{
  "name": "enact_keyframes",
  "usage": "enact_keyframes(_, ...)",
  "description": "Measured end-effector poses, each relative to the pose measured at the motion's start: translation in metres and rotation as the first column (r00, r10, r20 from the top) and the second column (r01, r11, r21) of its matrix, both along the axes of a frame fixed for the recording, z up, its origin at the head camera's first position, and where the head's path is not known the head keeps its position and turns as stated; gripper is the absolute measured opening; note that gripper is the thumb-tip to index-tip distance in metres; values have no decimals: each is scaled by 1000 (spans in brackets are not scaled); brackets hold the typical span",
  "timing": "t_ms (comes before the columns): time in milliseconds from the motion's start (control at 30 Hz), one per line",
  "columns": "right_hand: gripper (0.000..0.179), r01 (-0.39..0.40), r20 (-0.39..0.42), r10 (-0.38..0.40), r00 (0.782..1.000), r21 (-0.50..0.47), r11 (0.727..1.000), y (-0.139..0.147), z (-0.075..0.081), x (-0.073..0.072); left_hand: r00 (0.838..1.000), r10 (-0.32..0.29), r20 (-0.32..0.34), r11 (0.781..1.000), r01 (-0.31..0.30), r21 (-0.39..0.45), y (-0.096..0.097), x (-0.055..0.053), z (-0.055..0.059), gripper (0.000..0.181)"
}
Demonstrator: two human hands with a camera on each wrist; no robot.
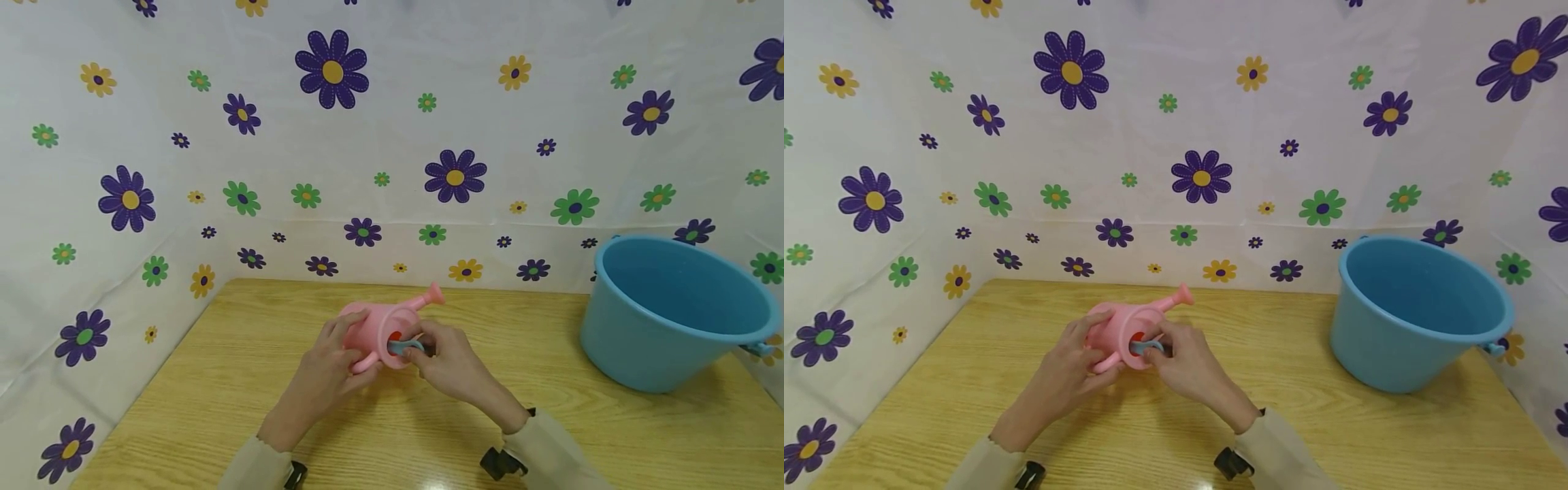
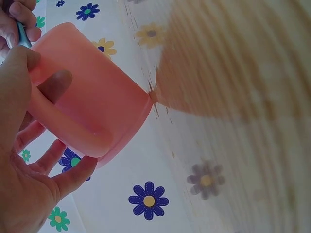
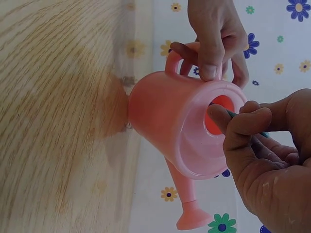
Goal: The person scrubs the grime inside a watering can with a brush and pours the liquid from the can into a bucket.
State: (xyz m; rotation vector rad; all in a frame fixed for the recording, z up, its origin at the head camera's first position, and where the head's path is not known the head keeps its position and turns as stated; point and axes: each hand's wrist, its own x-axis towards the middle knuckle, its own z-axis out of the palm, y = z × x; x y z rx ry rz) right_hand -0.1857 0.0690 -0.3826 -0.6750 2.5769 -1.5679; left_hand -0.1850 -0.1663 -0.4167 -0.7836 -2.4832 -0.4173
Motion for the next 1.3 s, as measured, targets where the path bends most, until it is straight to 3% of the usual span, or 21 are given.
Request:
enact_keyframes(467, 11, 16, 10, -17, 1000, 20, 1000, 7, 10, 6, 1000, 9, 30, 1000, -9, 5, -1, 0, 0, 32)
enact_keyframes(800, 12, 7, -8, -7, 1000, 39, 999, 16, 18, 11, 1000, -8, 15, 1000, 8, 22, -1, -2, -1, 34)
enact_keyframes(1300, 12, 0, 16, 0, 1000, 14, 1000, 13, 16, 7, 1000, -3, 18, 1000, 3, 22, -1, -1, -1, 32)
